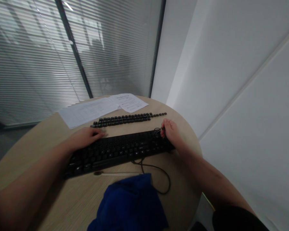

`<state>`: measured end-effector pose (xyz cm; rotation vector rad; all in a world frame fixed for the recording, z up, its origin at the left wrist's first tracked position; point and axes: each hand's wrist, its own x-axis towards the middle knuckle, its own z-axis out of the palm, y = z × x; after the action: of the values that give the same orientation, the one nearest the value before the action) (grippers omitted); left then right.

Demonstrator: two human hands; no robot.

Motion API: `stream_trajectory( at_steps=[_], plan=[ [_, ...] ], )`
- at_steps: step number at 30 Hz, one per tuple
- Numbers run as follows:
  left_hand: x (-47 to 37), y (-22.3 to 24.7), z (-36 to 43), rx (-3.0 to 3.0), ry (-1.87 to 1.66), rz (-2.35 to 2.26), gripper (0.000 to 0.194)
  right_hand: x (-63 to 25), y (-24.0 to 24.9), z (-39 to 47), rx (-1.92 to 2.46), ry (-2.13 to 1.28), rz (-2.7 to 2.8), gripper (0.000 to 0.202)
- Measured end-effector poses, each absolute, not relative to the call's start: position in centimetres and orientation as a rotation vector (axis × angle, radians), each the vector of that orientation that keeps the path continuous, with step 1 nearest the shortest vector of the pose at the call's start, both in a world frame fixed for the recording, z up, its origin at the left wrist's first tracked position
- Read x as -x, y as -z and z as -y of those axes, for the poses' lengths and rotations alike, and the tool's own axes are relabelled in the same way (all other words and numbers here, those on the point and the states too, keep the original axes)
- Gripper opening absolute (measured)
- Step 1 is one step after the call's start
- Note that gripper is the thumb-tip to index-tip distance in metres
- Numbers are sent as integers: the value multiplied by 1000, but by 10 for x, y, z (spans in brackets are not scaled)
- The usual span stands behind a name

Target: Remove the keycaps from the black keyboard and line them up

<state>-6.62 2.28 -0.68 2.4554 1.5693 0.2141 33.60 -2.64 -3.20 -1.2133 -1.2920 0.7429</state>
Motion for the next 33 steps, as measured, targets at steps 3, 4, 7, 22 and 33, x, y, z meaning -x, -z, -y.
stream_trajectory(
  at_steps=[3,4,7,22,33],
  plan=[
    [60,-2,-17,-2564,-292,-1554,35,-333,29,29,1088,-858,1283,43],
    [56,-7,-12,-2603,-343,-1555,32,-331,27,31,1039,-911,1284,43],
    [33,-23,10,-2686,-551,-1408,28,-321,22,36,922,-1116,1294,42],
    [-44,-20,77,-2986,-767,-612,18,-290,17,58,653,-1771,1430,47],
    [-44,-22,79,-2984,-751,-551,16,-288,21,58,678,-1824,1408,47]
  ],
)
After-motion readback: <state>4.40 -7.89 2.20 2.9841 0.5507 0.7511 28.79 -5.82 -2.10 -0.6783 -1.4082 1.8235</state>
